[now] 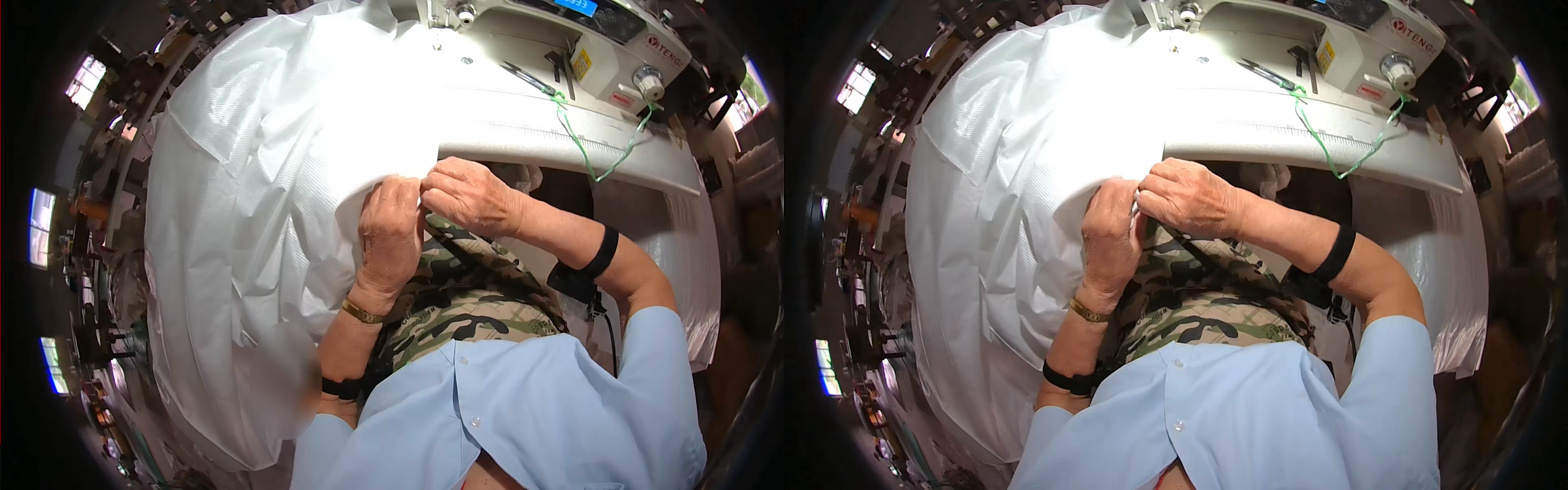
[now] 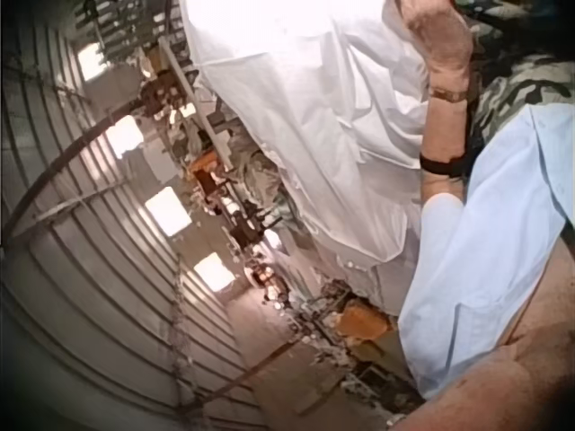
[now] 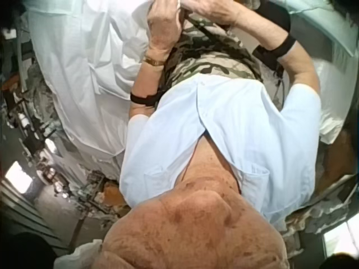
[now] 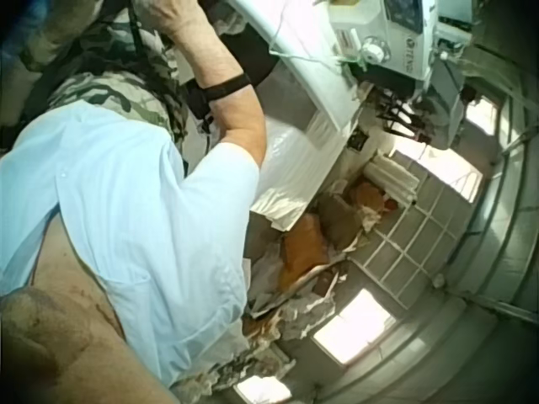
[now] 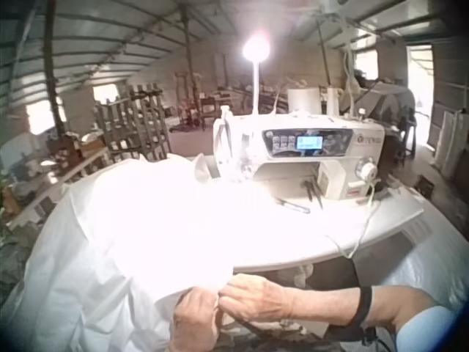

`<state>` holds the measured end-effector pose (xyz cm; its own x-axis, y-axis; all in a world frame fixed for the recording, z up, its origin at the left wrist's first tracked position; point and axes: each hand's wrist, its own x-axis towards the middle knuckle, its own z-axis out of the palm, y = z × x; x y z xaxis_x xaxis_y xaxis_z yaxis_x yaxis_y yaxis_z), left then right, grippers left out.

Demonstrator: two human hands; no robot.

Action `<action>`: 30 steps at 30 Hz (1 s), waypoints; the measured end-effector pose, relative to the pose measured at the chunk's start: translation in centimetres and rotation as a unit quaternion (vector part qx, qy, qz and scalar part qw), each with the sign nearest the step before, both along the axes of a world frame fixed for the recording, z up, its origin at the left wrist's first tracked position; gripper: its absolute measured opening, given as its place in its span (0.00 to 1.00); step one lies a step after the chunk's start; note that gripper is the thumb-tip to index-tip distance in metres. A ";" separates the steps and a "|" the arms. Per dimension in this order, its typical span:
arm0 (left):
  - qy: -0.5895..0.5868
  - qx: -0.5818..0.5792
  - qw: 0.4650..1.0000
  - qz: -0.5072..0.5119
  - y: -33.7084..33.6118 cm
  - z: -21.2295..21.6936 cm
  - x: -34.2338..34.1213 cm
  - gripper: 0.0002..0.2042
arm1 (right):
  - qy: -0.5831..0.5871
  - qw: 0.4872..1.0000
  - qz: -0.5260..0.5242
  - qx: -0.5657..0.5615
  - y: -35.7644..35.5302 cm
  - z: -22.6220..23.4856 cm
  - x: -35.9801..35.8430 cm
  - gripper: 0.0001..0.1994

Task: The person folds the edge of a white woven bag by hand and feeds it through a sewing machine to stitch the seam. They repeatedly reposition the bag, aligning and smoothing the edges before sewing the next section.

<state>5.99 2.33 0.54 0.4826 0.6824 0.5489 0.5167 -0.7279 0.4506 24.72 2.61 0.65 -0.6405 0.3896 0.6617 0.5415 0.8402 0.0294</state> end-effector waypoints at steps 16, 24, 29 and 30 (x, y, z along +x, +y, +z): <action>0.100 0.199 0.960 -0.168 1.7 1.9 -1.1 0.05 | -0.134 0.975 -0.036 -0.172 4.0 5.0 2.6 0.06; 0.146 0.166 0.946 -0.238 3.2 2.8 -1.4 0.03 | -0.194 0.953 0.020 -0.233 6.3 5.4 2.2 0.06; 0.040 0.030 0.979 -0.199 3.3 2.3 -1.7 0.07 | -0.179 0.953 0.051 -0.240 7.4 4.8 2.3 0.08; 0.040 0.030 0.979 -0.196 3.2 2.3 -1.8 0.07 | -0.159 0.956 0.055 -0.239 7.6 4.5 2.3 0.09</action>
<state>4.19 5.51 2.83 0.7443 0.4033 0.5323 0.2236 -0.9015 0.3705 27.06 10.22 5.17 -0.8345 0.5173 0.1898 0.4764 0.8504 -0.2235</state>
